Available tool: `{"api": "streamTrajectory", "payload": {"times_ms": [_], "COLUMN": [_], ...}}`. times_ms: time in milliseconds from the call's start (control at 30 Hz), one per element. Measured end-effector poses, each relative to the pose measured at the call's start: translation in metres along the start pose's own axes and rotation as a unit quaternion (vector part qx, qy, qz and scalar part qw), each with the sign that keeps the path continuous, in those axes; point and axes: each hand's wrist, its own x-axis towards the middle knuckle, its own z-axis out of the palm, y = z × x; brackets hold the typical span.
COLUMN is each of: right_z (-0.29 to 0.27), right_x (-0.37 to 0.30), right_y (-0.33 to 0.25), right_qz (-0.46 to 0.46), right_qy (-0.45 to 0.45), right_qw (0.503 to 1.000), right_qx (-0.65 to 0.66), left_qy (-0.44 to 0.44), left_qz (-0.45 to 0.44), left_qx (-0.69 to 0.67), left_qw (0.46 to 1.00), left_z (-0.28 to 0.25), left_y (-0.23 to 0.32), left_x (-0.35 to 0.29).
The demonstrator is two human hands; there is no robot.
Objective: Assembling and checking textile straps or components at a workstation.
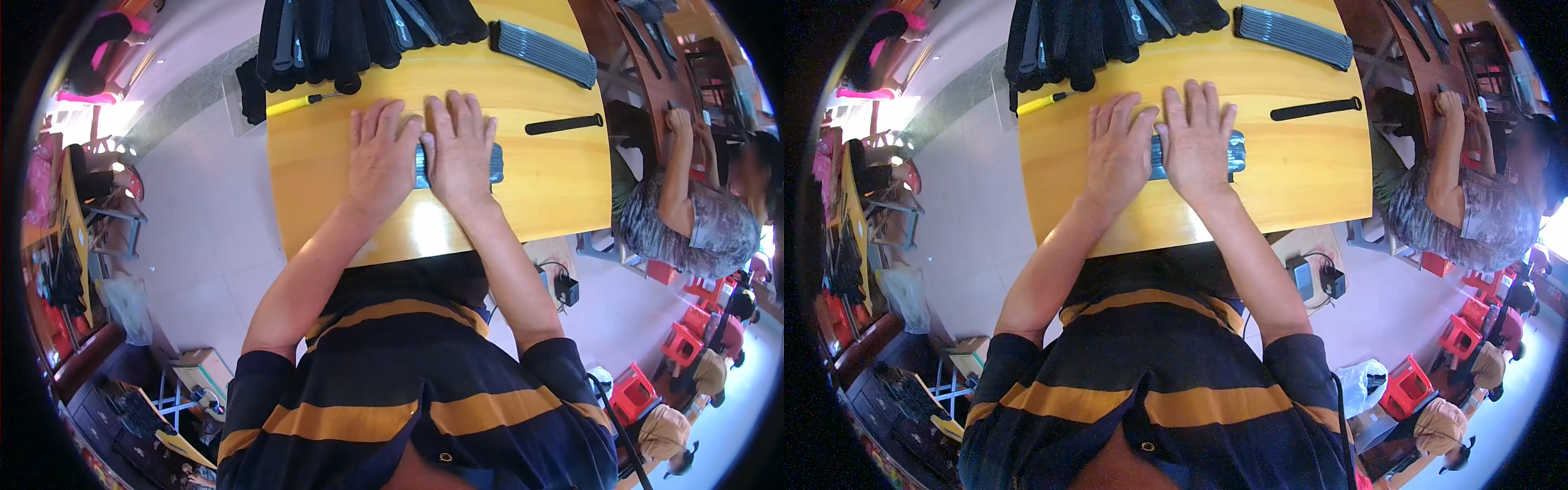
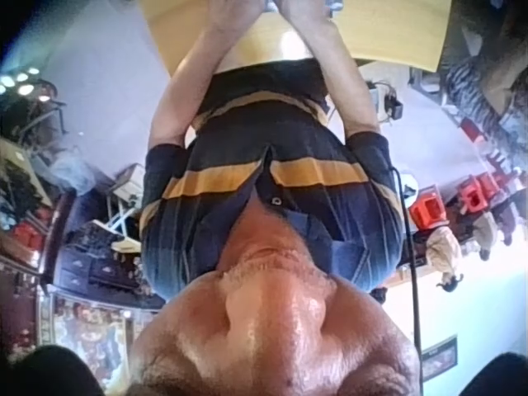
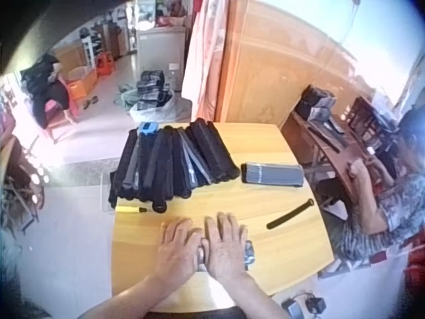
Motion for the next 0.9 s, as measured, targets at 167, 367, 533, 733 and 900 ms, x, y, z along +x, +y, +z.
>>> {"api": "streamTrajectory", "payload": {"times_ms": [167,367,533,733,900], "right_z": [-0.007,-0.016,-0.022,-0.025,-0.033], "right_x": [-0.005,-0.018,-0.020,-0.023,-0.025], "right_y": [0.021,0.046,0.049,0.056,0.048], "right_qz": [0.027,0.047,0.046,0.052,0.034], "right_qy": [0.011,0.014,0.031,0.041,0.098], "right_qw": [0.998,0.993,0.992,0.991,0.990], "right_qx": [-0.058,-0.110,-0.114,-0.119,-0.096], "left_qy": [-0.016,-0.012,-0.027,-0.022,-0.010], "left_qz": [-0.042,-0.039,-0.038,-0.027,-0.023], "left_qx": [0.059,0.047,0.093,0.096,0.033], "left_qw": [0.997,0.998,0.995,0.995,0.999], "left_z": [-0.011,-0.011,-0.026,-0.034,-0.046], "left_y": [-0.007,-0.012,-0.032,-0.044,-0.038], "left_x": [-0.007,-0.011,-0.020,-0.026,-0.027]}}
